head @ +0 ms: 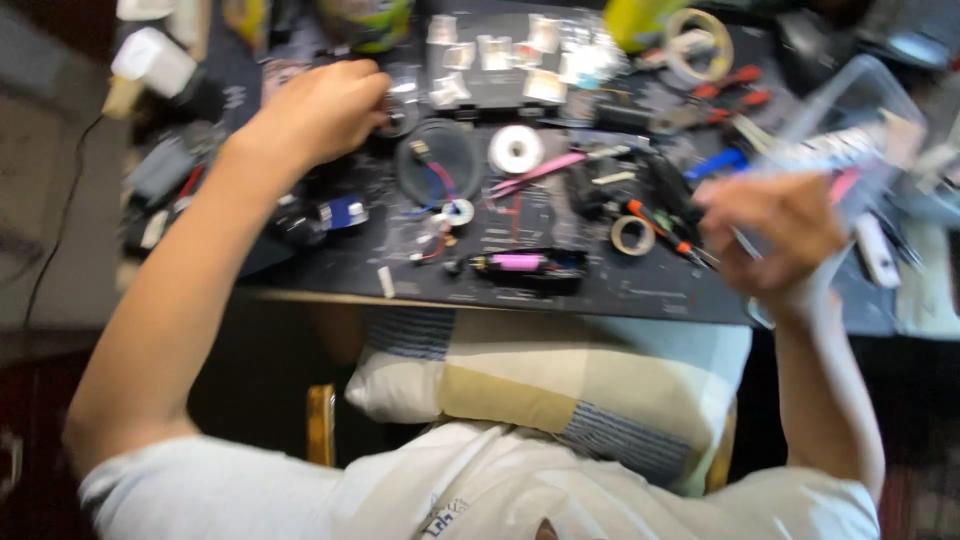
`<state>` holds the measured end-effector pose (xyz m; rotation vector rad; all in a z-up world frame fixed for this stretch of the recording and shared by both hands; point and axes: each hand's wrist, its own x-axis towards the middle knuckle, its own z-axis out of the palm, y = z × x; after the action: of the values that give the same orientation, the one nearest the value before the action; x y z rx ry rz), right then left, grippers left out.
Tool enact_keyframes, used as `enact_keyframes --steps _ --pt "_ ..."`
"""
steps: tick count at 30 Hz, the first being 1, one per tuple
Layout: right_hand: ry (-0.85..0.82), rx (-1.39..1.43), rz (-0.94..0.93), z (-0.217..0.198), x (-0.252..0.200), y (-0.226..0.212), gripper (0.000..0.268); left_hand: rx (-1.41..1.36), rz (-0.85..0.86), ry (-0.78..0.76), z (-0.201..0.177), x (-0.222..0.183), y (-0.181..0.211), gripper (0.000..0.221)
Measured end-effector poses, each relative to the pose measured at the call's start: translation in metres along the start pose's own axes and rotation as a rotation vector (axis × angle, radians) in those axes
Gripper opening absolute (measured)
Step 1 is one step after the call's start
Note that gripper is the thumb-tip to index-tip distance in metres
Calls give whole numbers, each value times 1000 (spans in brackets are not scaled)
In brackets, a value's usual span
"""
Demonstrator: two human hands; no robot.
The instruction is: The person disassembles a small electronic device using a screwdriver, handles a battery and internal components, and rearranges wires on the workbench.
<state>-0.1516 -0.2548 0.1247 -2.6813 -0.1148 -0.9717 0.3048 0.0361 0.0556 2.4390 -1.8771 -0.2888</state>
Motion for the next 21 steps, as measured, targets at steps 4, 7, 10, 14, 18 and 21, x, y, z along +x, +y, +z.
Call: enact_keyframes --steps 4,7,10,14,18,21 --pt "156 -20 164 -33 -2 43 20 -10 -18 -60 -20 -7 21 22" --pt "224 55 269 -44 -4 68 30 -49 -69 -48 -31 -21 30 16" --pt "183 29 252 -50 -3 78 24 -9 -81 4 -31 -37 38 24" --pt "164 49 296 -54 5 74 21 170 -49 45 -30 -63 61 26" --pt "199 46 313 -61 0 83 27 471 -58 67 -2 -80 60 19" --pt "208 77 371 -69 -15 96 25 724 -38 85 28 -80 46 28"
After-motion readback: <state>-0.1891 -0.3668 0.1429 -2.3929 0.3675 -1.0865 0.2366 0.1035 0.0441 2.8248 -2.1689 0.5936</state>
